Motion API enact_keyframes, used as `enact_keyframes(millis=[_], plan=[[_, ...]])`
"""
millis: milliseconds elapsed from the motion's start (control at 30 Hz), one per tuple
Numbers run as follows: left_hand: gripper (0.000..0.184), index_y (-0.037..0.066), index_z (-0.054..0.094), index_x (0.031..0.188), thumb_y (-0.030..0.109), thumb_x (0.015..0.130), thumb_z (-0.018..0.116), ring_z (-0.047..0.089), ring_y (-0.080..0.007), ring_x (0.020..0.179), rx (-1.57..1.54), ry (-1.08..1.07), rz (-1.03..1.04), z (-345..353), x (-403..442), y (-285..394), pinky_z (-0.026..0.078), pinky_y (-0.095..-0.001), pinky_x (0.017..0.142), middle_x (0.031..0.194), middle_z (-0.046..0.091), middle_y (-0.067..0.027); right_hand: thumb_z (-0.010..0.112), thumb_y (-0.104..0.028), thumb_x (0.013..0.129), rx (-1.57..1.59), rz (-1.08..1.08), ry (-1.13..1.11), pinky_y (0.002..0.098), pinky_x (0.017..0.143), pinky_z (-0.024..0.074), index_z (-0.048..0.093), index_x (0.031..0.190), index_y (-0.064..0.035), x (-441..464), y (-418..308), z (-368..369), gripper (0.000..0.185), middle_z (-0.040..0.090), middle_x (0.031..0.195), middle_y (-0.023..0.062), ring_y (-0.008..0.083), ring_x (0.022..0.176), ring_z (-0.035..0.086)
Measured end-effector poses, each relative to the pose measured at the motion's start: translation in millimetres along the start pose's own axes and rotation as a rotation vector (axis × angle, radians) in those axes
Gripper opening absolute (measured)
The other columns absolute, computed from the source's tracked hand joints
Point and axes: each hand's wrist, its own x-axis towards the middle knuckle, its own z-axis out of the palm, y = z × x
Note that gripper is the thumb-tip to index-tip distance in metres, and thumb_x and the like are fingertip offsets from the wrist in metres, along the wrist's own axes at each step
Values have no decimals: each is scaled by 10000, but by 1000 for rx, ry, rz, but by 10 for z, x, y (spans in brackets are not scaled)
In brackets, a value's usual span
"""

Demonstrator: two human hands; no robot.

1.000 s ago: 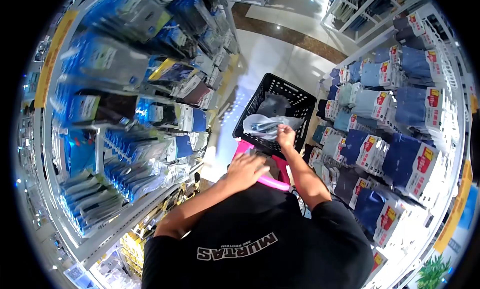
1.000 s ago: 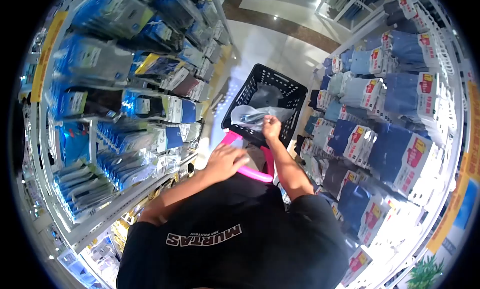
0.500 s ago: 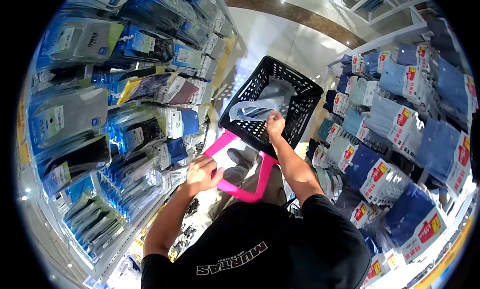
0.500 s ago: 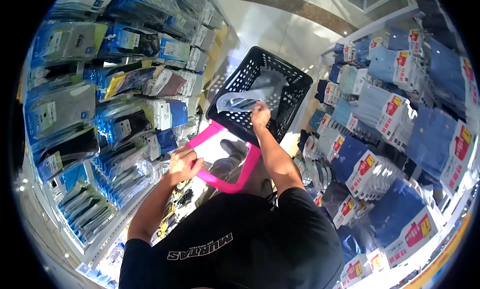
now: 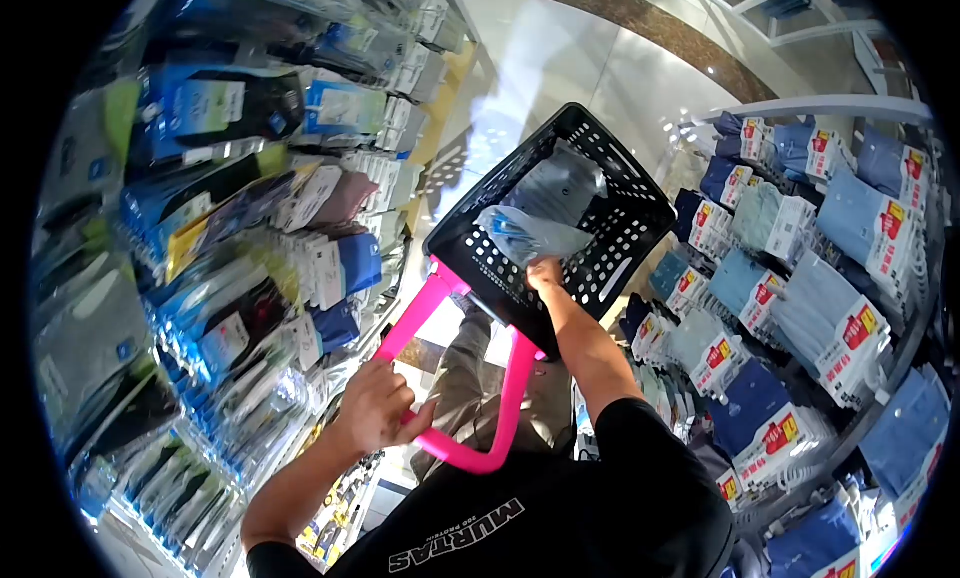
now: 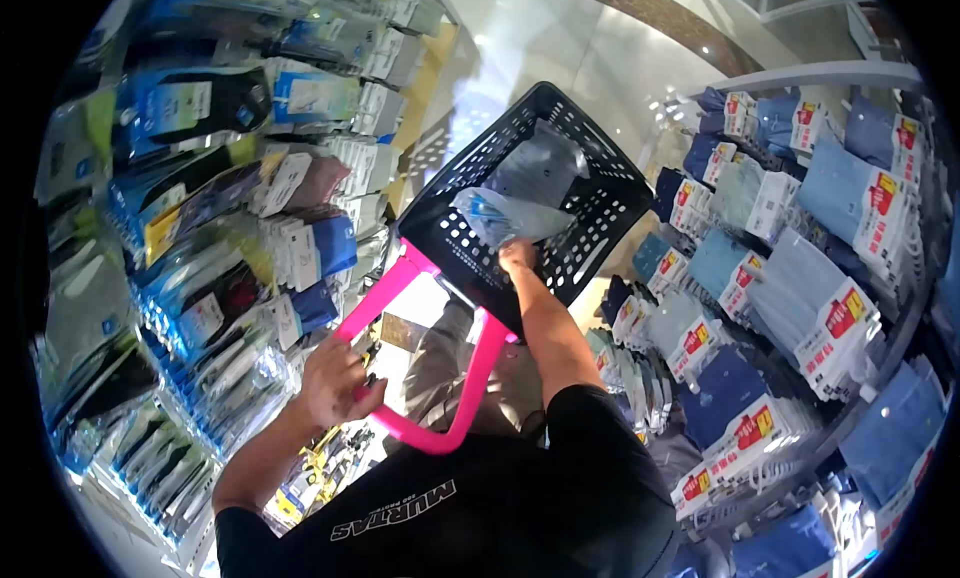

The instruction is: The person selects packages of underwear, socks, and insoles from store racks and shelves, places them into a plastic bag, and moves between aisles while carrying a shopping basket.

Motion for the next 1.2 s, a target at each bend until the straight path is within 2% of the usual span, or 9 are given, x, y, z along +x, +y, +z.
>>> enact_keyframes(millis=[133, 267, 367, 400, 533, 800, 867, 933, 1200], plan=[[371, 125, 435, 523, 125, 640, 787, 443, -210, 505, -17, -57, -17, 11, 57, 0, 371, -346, 521, 540, 401, -17, 600, -124, 826, -267, -228, -255, 421, 844, 565, 728, 970, -25, 299, 315, 464, 217, 718, 986, 205, 384, 982, 689], [371, 149, 446, 515, 151, 634, 797, 449, -194, 501, -19, -131, -38, 106, -133, 1, 426, -334, 591, 525, 424, 2, 648, -132, 872, -35, 53, -826, 349, 451, 535, 688, 966, 13, 665, -170, -198, 178, 726, 822, 154, 213, 533, 671], [386, 161, 456, 504, 186, 650, 812, 442, -184, 487, -44, -146, -57, 164, -257, -48, 421, -330, 614, 515, 416, 17, 637, -154, 895, 572, 93, -720, 324, 362, 478, 639, 1032, 26, 1585, 210, -430, 227, 708, 788, 206, 216, 507, 660], [390, 161, 457, 502, 193, 658, 813, 440, -183, 484, -59, -144, -54, 178, -277, -77, 416, -328, 613, 512, 413, 19, 684, -199, 858, 573, 85, -341, 325, 367, 472, 662, 956, -14, 1811, 263, -510, 210, 711, 791, 194, 213, 509, 663], [394, 172, 441, 516, 208, 669, 802, 463, -152, 496, -43, -309, -79, 211, -395, -89, 428, -295, 633, 525, 441, 31, 745, -427, 805, -268, -243, 360, 390, 883, 523, 700, 1002, -33, 3204, 996, -534, 442, 737, 940, 145, 308, 955, 692], [395, 196, 412, 521, 236, 687, 768, 477, -133, 506, 118, -351, -103, 442, -675, -407, 438, -276, 629, 527, 442, 47, 770, -316, 829, -51, -163, 79, 360, 1004, 473, 674, 1200, -152, 3541, 860, -594, 417, 611, 1304, 160, 293, 1209, 583], [365, 179, 428, 528, 173, 685, 757, 471, -142, 493, 92, -353, -148, 488, -654, -462, 439, -289, 603, 531, 446, 34, 755, -288, 831, -373, -659, 157, 366, 956, 502, 680, 1187, -128, 3434, 1036, -359, 397, 659, 1226, 151, 305, 1136, 628], [355, 167, 432, 535, 139, 692, 750, 471, -151, 489, 50, -299, -111, 542, -536, -497, 437, -298, 588, 535, 449, 21, 731, -241, 840, 22, -264, 157, 373, 867, 537, 696, 1115, -88, 2905, 613, -444, 317, 708, 1091, 145, 306, 1007, 681], [330, 141, 442, 556, 43, 639, 745, 476, -193, 514, 68, -118, -100, 483, -240, -274, 447, -330, 653, 541, 461, -7, 666, -89, 852, 135, -853, 848, 446, 751, 504, 734, 975, -87, 1571, -35, -1269, 140, 693, 875, 148, 375, 817, 641]])
